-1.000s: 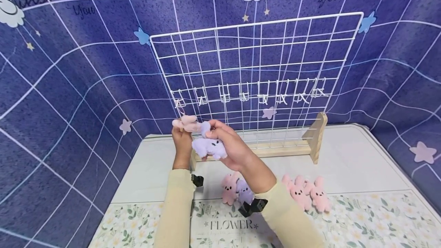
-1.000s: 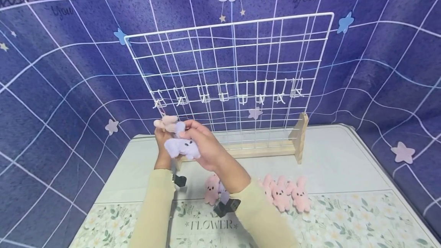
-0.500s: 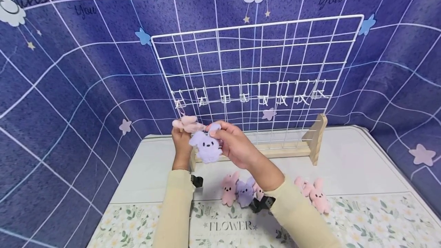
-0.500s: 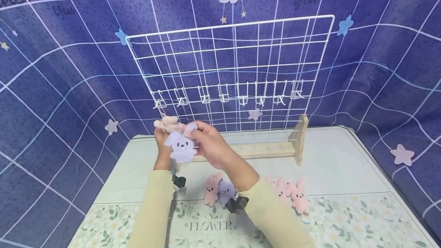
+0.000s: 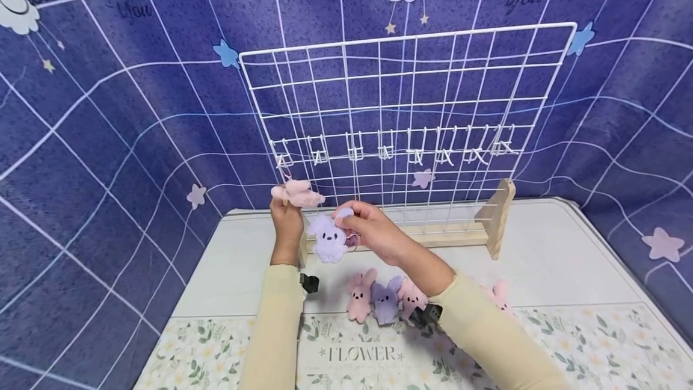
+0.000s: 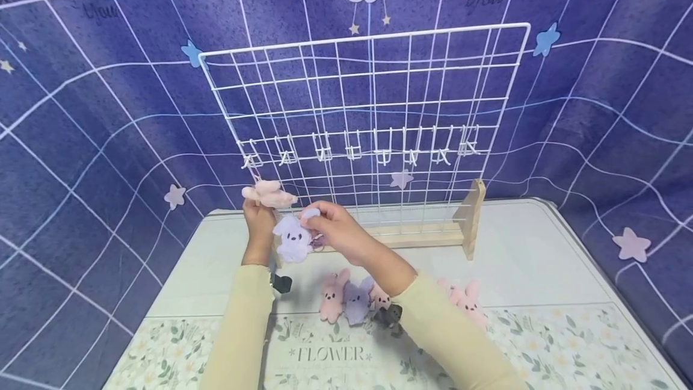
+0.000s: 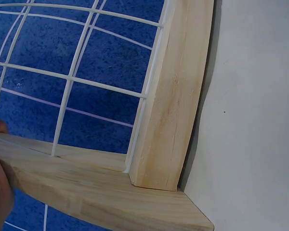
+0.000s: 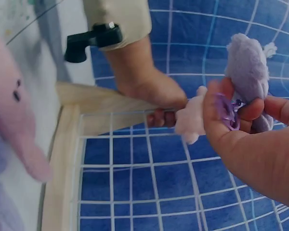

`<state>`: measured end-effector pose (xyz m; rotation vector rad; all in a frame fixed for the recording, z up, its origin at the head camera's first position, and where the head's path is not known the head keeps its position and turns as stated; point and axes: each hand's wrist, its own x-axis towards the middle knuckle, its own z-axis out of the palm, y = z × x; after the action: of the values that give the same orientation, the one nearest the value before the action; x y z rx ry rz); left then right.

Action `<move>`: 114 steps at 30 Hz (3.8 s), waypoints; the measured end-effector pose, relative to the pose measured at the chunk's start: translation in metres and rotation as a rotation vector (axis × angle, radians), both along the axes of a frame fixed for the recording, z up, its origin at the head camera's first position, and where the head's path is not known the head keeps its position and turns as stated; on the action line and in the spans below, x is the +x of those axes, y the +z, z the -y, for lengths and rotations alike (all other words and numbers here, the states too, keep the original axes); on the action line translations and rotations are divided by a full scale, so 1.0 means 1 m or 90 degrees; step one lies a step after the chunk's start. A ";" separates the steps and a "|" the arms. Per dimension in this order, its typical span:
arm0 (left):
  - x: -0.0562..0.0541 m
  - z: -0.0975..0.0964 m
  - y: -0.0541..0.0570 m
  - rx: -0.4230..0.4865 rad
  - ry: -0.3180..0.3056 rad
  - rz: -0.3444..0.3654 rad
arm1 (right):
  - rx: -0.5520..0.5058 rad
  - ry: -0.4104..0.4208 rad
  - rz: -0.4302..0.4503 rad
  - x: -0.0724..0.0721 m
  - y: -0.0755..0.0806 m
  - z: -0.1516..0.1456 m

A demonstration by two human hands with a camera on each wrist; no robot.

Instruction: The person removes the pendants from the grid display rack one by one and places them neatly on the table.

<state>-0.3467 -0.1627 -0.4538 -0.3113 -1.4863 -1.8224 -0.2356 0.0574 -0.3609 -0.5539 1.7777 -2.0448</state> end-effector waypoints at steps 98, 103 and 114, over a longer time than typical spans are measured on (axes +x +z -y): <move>0.023 -0.003 0.017 -0.023 0.028 0.035 | 0.491 0.138 -0.289 -0.014 -0.095 -0.001; 0.028 -0.005 0.020 -0.019 0.027 0.039 | 0.531 0.114 -0.299 -0.006 -0.095 0.000; 0.017 -0.001 0.013 -0.006 -0.016 -0.002 | 0.575 0.135 -0.284 -0.001 -0.095 -0.001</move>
<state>-0.3299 -0.1619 -0.4406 -0.3378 -1.4952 -1.8345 -0.2365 0.0582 -0.4560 -0.8714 2.4871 -0.8417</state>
